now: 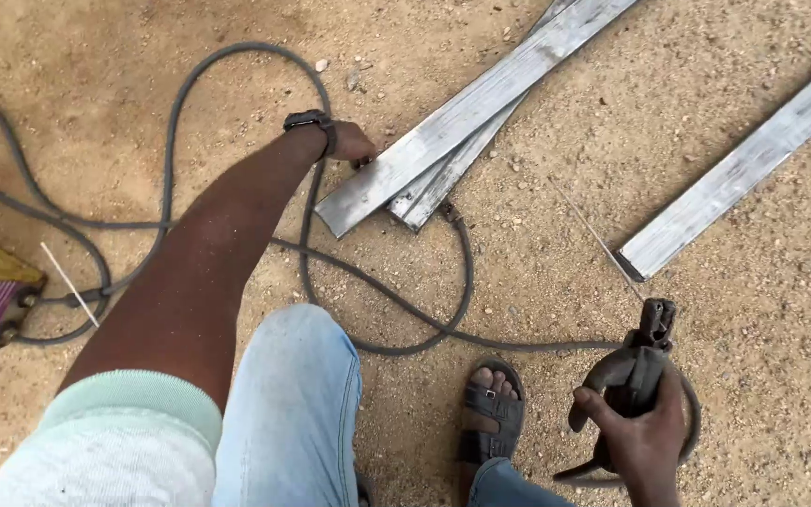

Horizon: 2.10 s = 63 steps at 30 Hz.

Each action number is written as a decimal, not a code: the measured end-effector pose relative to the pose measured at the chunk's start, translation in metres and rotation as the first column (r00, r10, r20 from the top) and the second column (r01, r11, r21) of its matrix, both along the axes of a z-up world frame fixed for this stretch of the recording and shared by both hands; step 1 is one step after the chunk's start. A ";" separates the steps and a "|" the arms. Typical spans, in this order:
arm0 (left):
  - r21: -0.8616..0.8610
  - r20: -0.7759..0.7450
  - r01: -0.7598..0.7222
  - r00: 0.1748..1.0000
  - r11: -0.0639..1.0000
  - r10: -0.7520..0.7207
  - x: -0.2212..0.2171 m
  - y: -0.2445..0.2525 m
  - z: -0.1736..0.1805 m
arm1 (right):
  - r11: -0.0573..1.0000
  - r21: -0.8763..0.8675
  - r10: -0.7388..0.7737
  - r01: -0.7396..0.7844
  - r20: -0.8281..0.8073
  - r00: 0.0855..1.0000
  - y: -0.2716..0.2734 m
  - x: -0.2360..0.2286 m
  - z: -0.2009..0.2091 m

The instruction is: The person welds long metal bars laid on sandy ground using an arc welding electrode holder, striking arcs that produce sparks at the bar joints. Between welds the person repositions the bars, adjusts their alignment, and handles the welding rod and holder.

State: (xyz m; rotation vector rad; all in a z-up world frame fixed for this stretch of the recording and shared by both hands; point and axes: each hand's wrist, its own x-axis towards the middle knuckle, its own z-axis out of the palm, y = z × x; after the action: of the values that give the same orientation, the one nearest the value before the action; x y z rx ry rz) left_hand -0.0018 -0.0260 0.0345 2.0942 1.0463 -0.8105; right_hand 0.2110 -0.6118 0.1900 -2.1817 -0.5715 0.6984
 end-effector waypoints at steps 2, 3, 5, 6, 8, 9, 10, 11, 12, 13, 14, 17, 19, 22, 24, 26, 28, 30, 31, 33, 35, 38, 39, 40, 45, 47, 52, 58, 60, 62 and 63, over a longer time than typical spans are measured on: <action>0.158 -0.024 0.117 0.993 0.981 -0.114 -0.002 -0.031 0.039 | 0.995 -0.066 0.078 -0.074 0.058 0.995 0.009 -0.003 0.005; 0.276 0.144 -0.056 0.989 0.959 0.016 -0.004 -0.052 0.062 | 0.991 -0.063 0.122 -0.119 0.037 0.992 0.016 -0.006 0.011; 0.368 0.307 -0.269 0.939 0.890 0.156 -0.015 -0.109 0.098 | 0.978 -0.061 0.200 -0.199 0.008 0.980 0.029 -0.011 0.017; 0.337 0.359 -0.297 0.918 0.893 0.170 -0.022 -0.146 0.113 | 0.966 0.025 0.257 -0.256 -0.034 0.966 0.036 -0.013 0.019; 0.310 0.403 -0.338 0.893 0.889 0.199 -0.032 -0.232 0.133 | 0.940 0.116 0.332 -0.322 -0.082 0.940 0.053 -0.024 0.027; -0.056 0.347 -0.295 0.890 0.954 0.296 -0.033 -0.279 0.144 | 0.924 -0.080 0.369 -0.373 -0.061 0.927 0.064 -0.030 0.034; -0.419 0.269 -0.233 0.891 0.878 0.365 -0.032 -0.325 0.159 | 0.874 -0.272 0.407 -0.403 -0.043 0.912 0.074 -0.035 0.040; -0.423 0.268 -0.247 0.885 0.872 0.381 -0.030 -0.352 0.157 | 0.866 -0.275 0.423 -0.418 -0.044 0.905 0.076 -0.035 0.029; -0.625 0.332 -0.211 0.799 0.752 0.500 -0.027 -0.380 0.155 | 0.835 -0.224 0.519 -0.503 0.015 0.855 0.078 -0.035 0.019; -0.788 0.362 -0.127 0.697 0.603 0.620 -0.022 -0.408 0.152 | 0.793 -0.177 0.602 -0.583 0.079 0.795 0.079 -0.035 0.008; -0.790 0.361 -0.134 0.686 0.598 0.631 -0.020 -0.414 0.147 | 0.784 -0.181 0.614 -0.594 0.080 0.785 0.087 -0.041 0.009; -0.863 0.420 -0.089 0.422 0.498 0.803 -0.017 -0.421 0.128 | 0.704 -0.282 0.702 -0.651 0.140 0.698 0.115 -0.057 0.013; -0.868 0.428 -0.139 0.280 0.477 0.860 -0.021 -0.416 0.111 | 0.652 -0.387 0.728 -0.652 0.080 0.681 0.131 -0.066 0.016; -0.894 0.368 -0.191 0.202 0.406 0.907 -0.032 -0.413 0.108 | 0.583 -0.386 0.811 -0.715 0.223 0.541 0.142 -0.084 0.013; -0.912 0.334 -0.203 0.137 0.357 0.933 -0.039 -0.416 0.110 | 0.556 -0.398 0.830 -0.730 0.217 0.513 0.143 -0.091 0.001; -0.927 0.298 -0.214 0.070 0.307 0.952 -0.045 -0.416 0.107 | 0.527 -0.407 0.849 -0.746 0.210 0.485 0.145 -0.100 -0.008; -0.941 0.204 -0.266 0.051 0.210 0.978 -0.049 -0.418 0.101 | 0.504 -0.434 0.863 -0.747 0.231 0.449 0.146 -0.108 -0.012; -0.936 0.191 -0.289 0.061 0.200 0.980 -0.052 -0.419 0.094 | 0.488 -0.440 0.872 -0.753 0.221 0.436 0.141 -0.107 -0.029; -0.932 0.180 -0.306 0.080 0.196 0.980 -0.053 -0.418 0.090 | 0.481 -0.449 0.876 -0.753 0.215 0.432 0.140 -0.104 -0.037; -0.924 0.181 -0.319 0.117 0.209 0.977 -0.056 -0.414 0.101 | 0.485 -0.456 0.873 -0.747 0.208 0.440 0.139 -0.107 -0.033; -0.918 0.174 -0.330 0.158 0.218 0.972 -0.057 -0.416 0.107 | 0.488 -0.466 0.870 -0.738 0.196 0.453 0.133 -0.106 -0.027; -0.900 0.254 -0.281 0.283 0.333 0.925 -0.056 -0.422 0.104 | 0.532 -0.401 0.846 -0.745 0.240 0.475 0.119 -0.099 -0.019; -0.916 0.269 -0.207 0.316 0.343 0.910 -0.055 -0.426 0.098 | 0.533 -0.407 0.844 -0.741 0.201 0.497 0.113 -0.095 -0.018; -0.928 0.286 -0.132 0.348 0.349 0.893 -0.053 -0.430 0.092 | 0.534 -0.413 0.840 -0.737 0.162 0.518 0.108 -0.092 -0.018; -0.983 0.123 -0.082 0.377 0.165 0.918 -0.053 -0.432 0.105 | 0.538 -0.391 0.838 -0.747 0.156 0.522 0.101 -0.095 -0.013; -0.986 0.075 -0.106 0.387 0.126 0.919 -0.052 -0.435 0.101 | 0.528 -0.416 0.843 -0.741 0.151 0.516 0.099 -0.095 -0.014; -0.976 0.120 -0.125 0.385 0.180 0.915 -0.050 -0.438 0.094 | 0.506 -0.450 0.844 -0.736 0.083 0.530 0.102 -0.095 -0.012; -0.973 0.122 -0.139 0.374 0.186 0.919 -0.049 -0.436 0.098 | 0.527 -0.392 0.842 -0.755 0.119 0.526 0.104 -0.093 -0.012; -0.975 0.107 -0.142 0.384 0.173 0.917 -0.049 -0.435 0.100 | 0.500 -0.428 0.850 -0.752 0.079 0.520 0.104 -0.091 -0.017; -0.977 0.092 -0.143 0.395 0.160 0.914 -0.049 -0.436 0.096 | 0.473 -0.465 0.856 -0.748 0.040 0.516 0.103 -0.088 -0.021; -0.974 0.107 -0.143 0.403 0.178 0.909 -0.047 -0.438 0.092 | 0.455 -0.485 0.862 -0.746 0.029 0.507 0.102 -0.087 -0.022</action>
State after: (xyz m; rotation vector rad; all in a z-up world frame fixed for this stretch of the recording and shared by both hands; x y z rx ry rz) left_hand -0.0493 -0.4638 0.1263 0.6810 0.6250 0.0468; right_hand 0.1239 -0.5094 0.1677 -2.3248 -1.8816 1.0896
